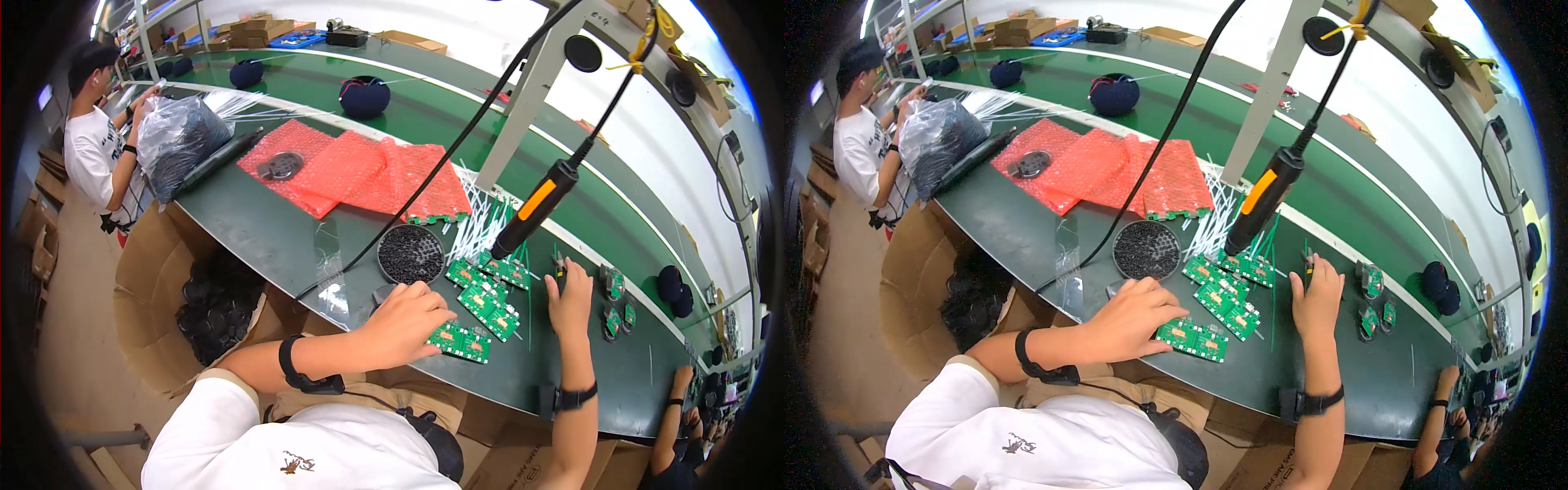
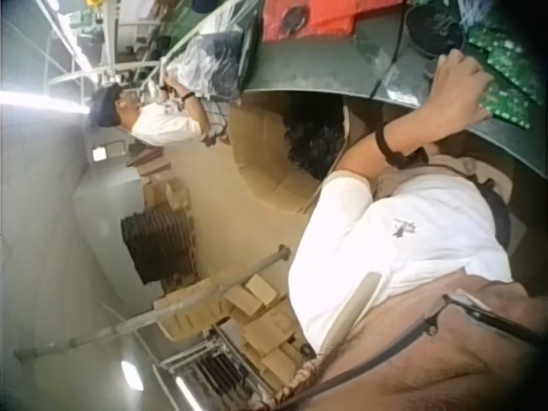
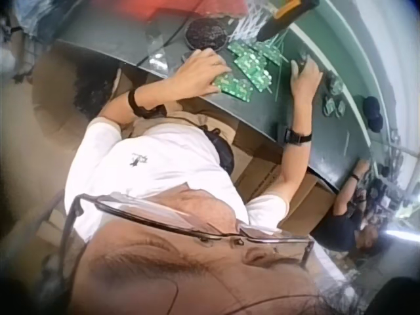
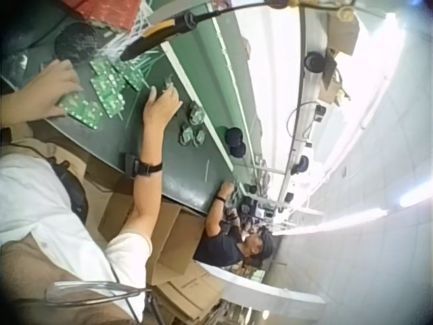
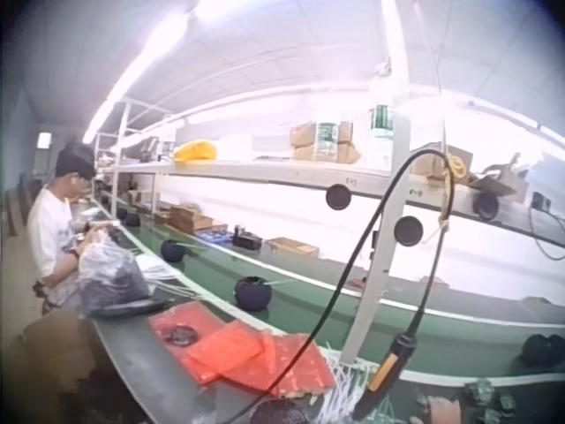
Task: The person assembles small electronic components by inserting a green circuit board into a black plastic housing and securing it with a heat gun. They then use pliers to separate individual boards from a larger panel and place them into a metal tray. The person repeats the assembly process with another board.
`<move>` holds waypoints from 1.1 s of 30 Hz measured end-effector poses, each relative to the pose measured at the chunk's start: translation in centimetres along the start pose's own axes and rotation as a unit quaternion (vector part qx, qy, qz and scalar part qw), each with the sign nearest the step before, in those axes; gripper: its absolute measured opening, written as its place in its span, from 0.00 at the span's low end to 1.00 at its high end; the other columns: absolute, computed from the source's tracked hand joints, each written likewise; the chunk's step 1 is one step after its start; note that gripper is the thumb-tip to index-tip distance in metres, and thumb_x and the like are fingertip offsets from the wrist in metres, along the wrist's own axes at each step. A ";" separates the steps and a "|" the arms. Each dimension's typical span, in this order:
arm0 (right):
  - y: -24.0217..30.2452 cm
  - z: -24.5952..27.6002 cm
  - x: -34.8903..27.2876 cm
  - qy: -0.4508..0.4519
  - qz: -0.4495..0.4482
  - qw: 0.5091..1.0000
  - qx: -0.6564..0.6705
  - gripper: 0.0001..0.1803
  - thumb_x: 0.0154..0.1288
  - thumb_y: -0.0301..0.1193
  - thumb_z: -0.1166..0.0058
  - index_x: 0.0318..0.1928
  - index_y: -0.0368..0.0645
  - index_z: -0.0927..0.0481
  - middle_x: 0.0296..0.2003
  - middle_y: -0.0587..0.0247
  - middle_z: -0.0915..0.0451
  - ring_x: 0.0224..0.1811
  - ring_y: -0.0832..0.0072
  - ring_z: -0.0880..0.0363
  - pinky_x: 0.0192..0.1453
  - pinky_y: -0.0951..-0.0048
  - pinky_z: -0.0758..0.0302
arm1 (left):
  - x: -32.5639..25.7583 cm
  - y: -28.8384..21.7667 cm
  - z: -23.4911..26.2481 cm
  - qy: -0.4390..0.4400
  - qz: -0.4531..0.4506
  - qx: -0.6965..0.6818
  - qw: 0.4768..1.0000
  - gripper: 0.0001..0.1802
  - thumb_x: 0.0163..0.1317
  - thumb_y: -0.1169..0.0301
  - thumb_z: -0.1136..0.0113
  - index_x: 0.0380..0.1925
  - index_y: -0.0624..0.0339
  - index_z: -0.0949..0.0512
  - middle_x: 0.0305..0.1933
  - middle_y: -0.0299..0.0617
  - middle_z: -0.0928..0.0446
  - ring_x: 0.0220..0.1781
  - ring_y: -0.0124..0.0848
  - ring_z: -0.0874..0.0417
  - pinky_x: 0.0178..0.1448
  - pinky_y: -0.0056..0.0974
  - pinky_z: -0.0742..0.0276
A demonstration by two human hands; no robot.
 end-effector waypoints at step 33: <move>22.5 3.6 -3.7 0.213 -0.173 0.636 0.722 0.14 0.75 0.20 0.43 0.58 0.33 0.24 0.45 0.62 0.18 0.47 0.79 0.18 0.49 0.74 0.16 | -1.0 22.0 10.0 -0.247 0.387 -0.362 0.812 0.20 0.74 0.69 0.38 0.60 0.66 0.26 0.49 0.48 0.16 0.42 0.34 0.10 0.39 0.38 0.14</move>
Point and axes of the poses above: each hand's wrist, its own x-axis towards the middle knuckle, its own z-axis out of the back of the hand, y = z × x, the point moved 4 cm from there along x, towards the middle knuckle
